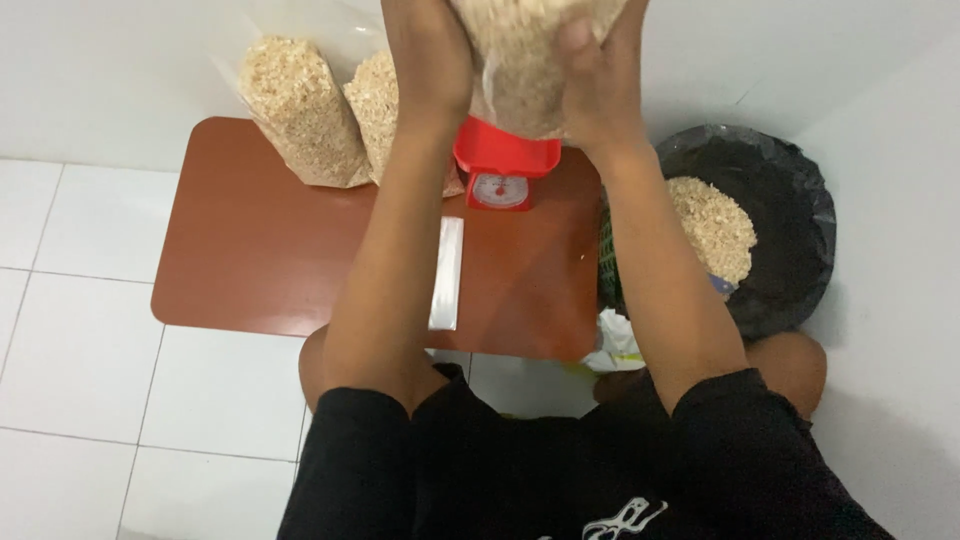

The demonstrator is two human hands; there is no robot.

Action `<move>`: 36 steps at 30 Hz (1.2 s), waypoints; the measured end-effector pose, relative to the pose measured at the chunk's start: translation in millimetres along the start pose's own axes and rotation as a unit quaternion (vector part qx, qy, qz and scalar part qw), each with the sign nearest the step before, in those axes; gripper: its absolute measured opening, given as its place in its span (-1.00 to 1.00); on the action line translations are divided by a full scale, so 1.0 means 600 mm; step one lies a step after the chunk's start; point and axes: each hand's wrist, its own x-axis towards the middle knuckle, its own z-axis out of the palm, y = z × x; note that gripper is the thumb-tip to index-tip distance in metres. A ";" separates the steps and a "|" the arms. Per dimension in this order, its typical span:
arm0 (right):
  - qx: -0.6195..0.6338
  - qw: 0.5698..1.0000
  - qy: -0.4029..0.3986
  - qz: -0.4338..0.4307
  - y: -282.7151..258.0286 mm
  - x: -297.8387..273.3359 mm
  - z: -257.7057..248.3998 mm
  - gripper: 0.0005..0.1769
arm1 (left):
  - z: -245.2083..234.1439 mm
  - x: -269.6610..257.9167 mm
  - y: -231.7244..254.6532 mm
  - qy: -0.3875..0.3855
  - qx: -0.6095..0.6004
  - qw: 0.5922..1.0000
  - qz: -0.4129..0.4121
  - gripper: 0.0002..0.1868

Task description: Scooping wood shavings into small plastic bags and weighing them on a scale.

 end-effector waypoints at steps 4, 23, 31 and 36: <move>0.145 0.972 0.036 0.179 -0.021 -0.108 -0.017 -0.23 | -0.018 -0.111 0.119 0.008 0.056 0.998 0.016 -0.53; 0.168 0.970 0.084 0.152 0.079 -0.404 0.025 0.19 | -0.012 -0.443 0.021 0.069 -0.133 0.975 -0.166 -0.06; 0.103 0.979 -0.148 0.099 0.089 -0.379 -0.047 0.75 | -0.118 -0.358 0.044 -0.297 -0.105 0.926 -0.208 0.45; 0.056 0.960 -0.216 0.168 0.069 -0.369 -0.055 0.80 | -0.129 -0.293 0.072 -0.395 -0.091 0.867 -0.291 0.62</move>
